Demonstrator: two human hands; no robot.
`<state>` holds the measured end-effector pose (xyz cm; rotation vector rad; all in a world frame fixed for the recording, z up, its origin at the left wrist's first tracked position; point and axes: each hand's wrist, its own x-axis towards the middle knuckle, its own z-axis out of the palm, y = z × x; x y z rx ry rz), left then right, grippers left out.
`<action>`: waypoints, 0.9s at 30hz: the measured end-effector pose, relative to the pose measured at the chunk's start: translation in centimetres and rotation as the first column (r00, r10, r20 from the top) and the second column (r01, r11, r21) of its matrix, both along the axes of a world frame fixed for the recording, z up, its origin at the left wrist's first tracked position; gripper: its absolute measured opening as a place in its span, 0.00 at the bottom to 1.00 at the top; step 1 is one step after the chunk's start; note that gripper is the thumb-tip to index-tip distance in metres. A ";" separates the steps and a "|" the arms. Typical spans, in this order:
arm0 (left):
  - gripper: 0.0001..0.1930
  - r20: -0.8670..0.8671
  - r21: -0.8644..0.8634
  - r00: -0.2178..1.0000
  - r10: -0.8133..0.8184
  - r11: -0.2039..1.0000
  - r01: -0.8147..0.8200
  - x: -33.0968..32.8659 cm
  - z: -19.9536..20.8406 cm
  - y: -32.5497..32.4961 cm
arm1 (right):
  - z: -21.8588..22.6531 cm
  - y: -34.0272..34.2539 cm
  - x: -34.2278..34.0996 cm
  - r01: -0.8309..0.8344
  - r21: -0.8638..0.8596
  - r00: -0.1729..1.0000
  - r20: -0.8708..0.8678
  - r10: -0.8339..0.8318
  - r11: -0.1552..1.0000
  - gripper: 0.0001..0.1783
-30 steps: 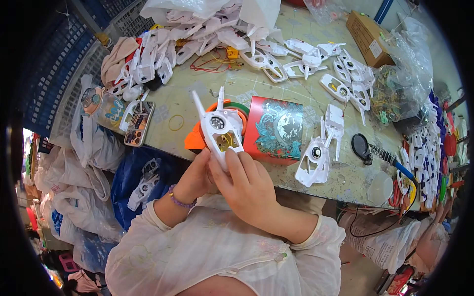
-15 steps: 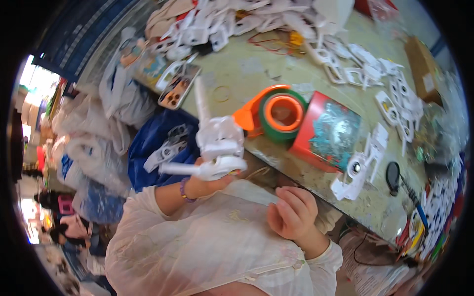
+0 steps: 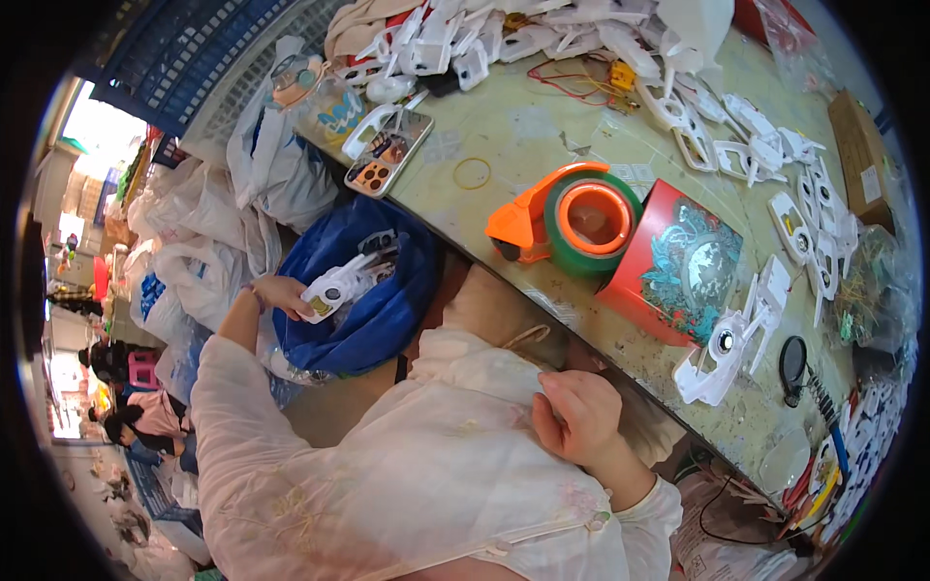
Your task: Soldering electronic components and assembling plastic toy parts at a factory workbench.
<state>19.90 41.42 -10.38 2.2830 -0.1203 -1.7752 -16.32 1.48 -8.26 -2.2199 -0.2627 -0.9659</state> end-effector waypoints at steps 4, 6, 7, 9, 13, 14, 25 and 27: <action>0.25 -0.093 0.138 0.993 0.076 0.988 -0.062 5.4 -3.8 -0.9 | -0.3 0.2 -0.1 0.063 0.024 0.998 -0.026 -0.062 0.998 0.22; 0.28 0.041 0.278 0.998 -0.052 0.960 0.039 6.0 -4.2 -3.6 | -0.1 -0.3 -0.1 0.074 0.041 0.994 -0.083 -0.071 0.996 0.22; 0.32 0.057 0.327 0.971 -0.231 0.924 0.200 7.3 -5.0 -2.0 | 0.4 -0.1 -0.4 0.093 0.050 0.995 -0.048 -0.090 0.994 0.20; 0.32 0.224 0.574 0.573 -0.788 0.582 0.576 7.9 -5.9 -2.6 | 0.5 -0.7 -1.0 0.129 0.026 0.991 -0.032 -0.128 0.991 0.19; 0.24 0.329 0.028 0.417 -0.847 0.450 0.893 -0.1 4.6 -16.0 | 0.4 -3.7 -5.1 0.459 -0.068 0.889 0.031 -0.458 0.886 0.15; 0.20 0.286 -0.063 0.484 -0.827 0.488 0.871 -3.2 8.3 -19.2 | 0.3 -4.6 -5.8 0.604 -0.103 0.796 0.014 -0.606 0.790 0.16; 0.10 0.943 -0.289 0.288 -0.165 0.017 0.957 -4.1 15.2 -45.4 | 1.6 -9.4 -6.6 0.699 -0.317 0.538 -0.357 -0.763 0.641 0.22; 0.09 0.983 -0.128 0.124 -0.137 -0.019 0.992 -5.1 14.2 -48.9 | 1.3 -11.4 -6.1 0.708 -0.312 0.544 -0.329 -0.772 0.633 0.19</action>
